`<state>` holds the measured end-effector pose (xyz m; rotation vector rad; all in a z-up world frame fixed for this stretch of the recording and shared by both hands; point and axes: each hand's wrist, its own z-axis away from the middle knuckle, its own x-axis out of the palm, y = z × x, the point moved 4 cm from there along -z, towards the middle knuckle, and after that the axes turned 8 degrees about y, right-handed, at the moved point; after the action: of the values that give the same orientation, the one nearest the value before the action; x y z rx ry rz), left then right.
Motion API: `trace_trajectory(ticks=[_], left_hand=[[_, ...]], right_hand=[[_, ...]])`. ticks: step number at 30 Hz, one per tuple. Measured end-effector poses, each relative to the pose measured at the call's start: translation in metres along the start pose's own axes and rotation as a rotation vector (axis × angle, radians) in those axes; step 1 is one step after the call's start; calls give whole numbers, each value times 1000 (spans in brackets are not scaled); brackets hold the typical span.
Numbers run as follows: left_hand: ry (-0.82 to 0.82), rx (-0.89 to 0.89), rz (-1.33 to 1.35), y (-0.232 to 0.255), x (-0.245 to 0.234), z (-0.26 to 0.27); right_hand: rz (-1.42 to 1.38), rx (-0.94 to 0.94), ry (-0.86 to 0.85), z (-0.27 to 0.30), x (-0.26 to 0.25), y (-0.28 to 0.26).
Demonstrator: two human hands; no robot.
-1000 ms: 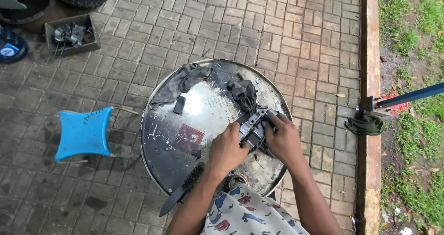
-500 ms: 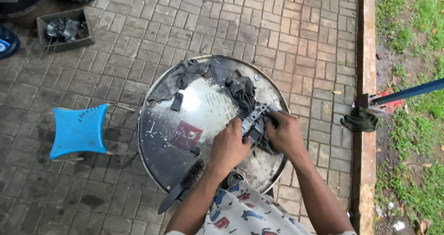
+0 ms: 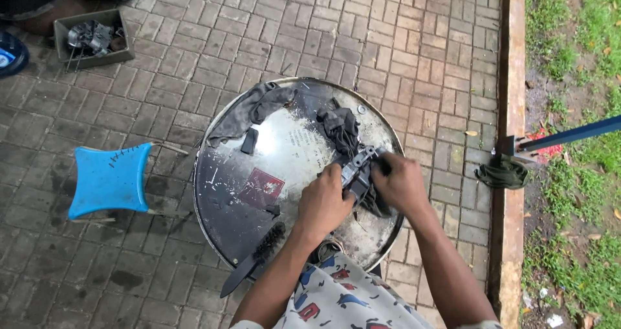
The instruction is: The person wipes a metallic mechanical part with a dark cloth on a round metal tray, turning the part over to clean multiple surfaces. The person then places the part down and wipes a second metallic component on the same tray.
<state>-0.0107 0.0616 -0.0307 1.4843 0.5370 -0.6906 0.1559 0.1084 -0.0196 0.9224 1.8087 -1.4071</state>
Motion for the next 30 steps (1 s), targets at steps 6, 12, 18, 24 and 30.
trace_trajectory(ticks=[6, 12, 18, 24, 30], left_hand=[[-13, 5, 1, 4, -8, -1], [-8, -14, 14, 4, -11, -2], [-10, -10, 4, 10, -18, 2], [-16, -13, -9, 10, -16, 3], [-23, -24, 11, 14, -20, 5]], right_hand=[[-57, 64, -78, 2, -1, -5], [-61, 65, -98, 4, 7, 0], [-63, 92, -52, 2, 9, 4], [-43, 29, -62, -3, 0, -3], [-31, -31, -42, -5, 8, 8]])
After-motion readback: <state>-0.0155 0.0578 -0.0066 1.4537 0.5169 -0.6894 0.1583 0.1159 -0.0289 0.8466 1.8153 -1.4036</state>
